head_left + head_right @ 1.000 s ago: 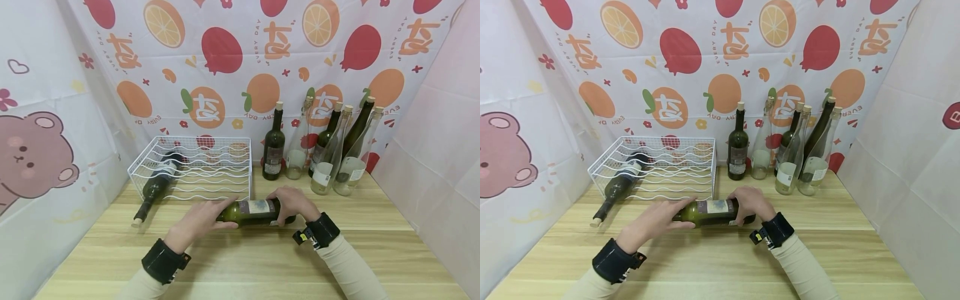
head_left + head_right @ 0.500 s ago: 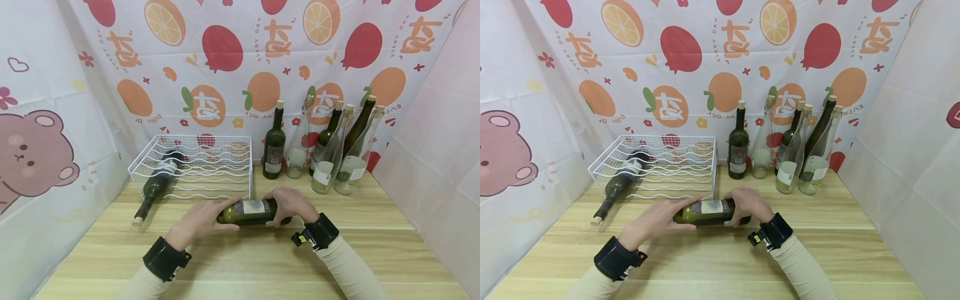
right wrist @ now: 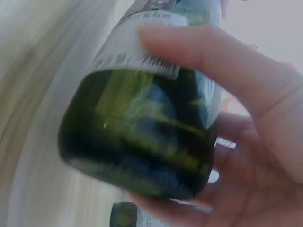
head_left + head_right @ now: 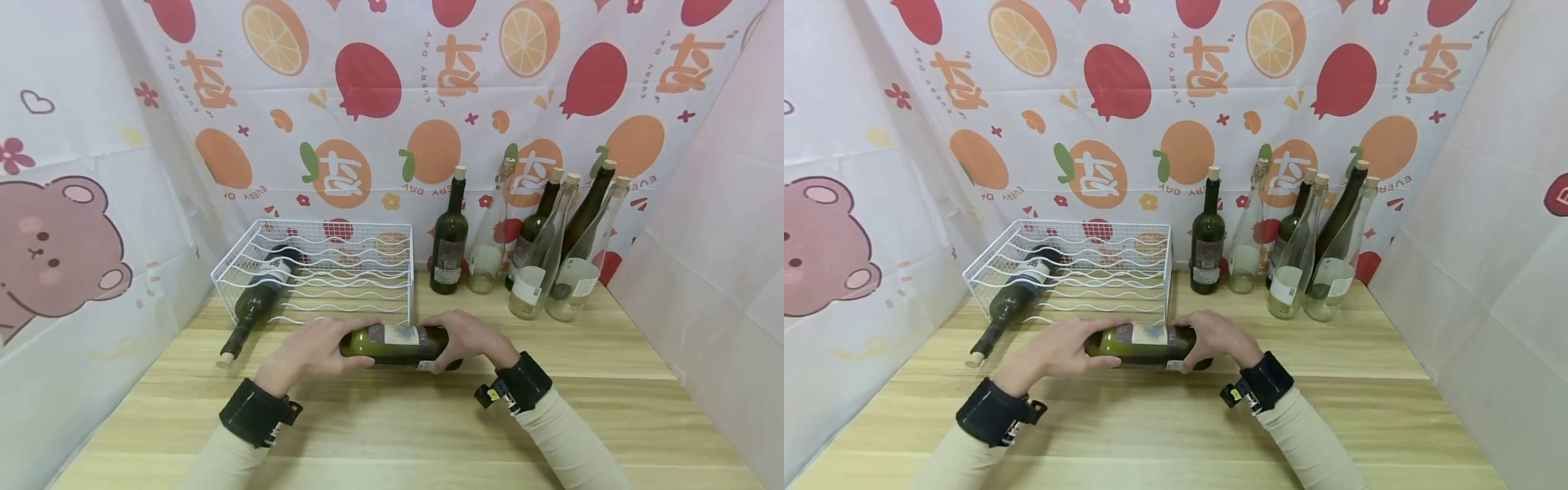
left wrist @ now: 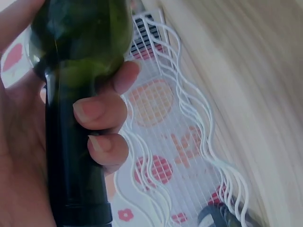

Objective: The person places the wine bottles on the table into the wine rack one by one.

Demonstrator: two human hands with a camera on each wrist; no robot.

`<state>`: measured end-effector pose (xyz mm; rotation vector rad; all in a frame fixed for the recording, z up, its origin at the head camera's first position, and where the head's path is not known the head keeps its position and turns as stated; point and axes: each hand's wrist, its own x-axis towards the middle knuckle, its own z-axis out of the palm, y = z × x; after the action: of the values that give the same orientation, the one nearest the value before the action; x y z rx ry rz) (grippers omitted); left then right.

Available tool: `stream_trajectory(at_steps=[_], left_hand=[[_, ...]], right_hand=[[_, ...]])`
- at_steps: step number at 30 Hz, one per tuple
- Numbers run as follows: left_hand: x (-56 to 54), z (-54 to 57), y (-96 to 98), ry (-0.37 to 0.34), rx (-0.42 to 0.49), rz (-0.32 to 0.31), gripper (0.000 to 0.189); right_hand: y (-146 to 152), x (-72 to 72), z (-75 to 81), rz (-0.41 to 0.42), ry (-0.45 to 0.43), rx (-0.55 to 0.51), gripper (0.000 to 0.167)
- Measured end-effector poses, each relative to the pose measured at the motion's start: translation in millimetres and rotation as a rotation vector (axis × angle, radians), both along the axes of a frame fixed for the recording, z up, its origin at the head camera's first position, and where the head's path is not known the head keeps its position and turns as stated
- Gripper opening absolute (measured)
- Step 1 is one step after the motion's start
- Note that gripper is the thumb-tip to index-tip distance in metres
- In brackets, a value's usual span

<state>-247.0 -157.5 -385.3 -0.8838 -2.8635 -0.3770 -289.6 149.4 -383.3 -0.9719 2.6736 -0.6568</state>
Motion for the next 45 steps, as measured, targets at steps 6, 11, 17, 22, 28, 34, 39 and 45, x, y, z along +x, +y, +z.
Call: stream_trajectory(at_steps=[6, 11, 17, 22, 28, 34, 39, 45], left_hand=[[-6.2, 6.0, -16.4, -0.025, 0.018, 0.018, 0.071], [-8.4, 8.7, -31.3, -0.017, 0.014, 0.060, 0.072], [-8.2, 14.1, -46.3, -0.027, 0.024, 0.111, 0.071], [-8.0, 20.9, -59.0, -0.042, 0.050, 0.158, 0.071], [-8.4, 24.6, -70.7, -0.054, 0.065, 0.189, 0.071], [-10.1, 23.2, -78.0, -0.075, 0.067, 0.216, 0.072], [-13.7, 18.4, -82.8, -0.063, 0.078, 0.211, 0.070], [-18.4, 12.5, -86.7, -0.071, 0.105, 0.212, 0.074]], right_hand=[[9.8, -4.4, 0.4, 0.021, -0.032, -0.064, 0.082], [15.1, -8.0, 2.6, -0.013, -0.072, -0.065, 0.088], [16.3, -11.7, 1.4, -0.056, -0.119, -0.024, 0.083], [17.6, -13.3, 2.7, -0.020, -0.134, 0.007, 0.066], [19.5, -13.4, 2.6, 0.014, -0.160, 0.022, 0.060], [19.5, -13.8, 0.4, 0.012, -0.175, 0.021, 0.058], [19.8, -12.4, 0.2, 0.002, -0.191, 0.026, 0.057], [20.8, -11.2, 1.5, -0.012, -0.204, 0.034, 0.057]])
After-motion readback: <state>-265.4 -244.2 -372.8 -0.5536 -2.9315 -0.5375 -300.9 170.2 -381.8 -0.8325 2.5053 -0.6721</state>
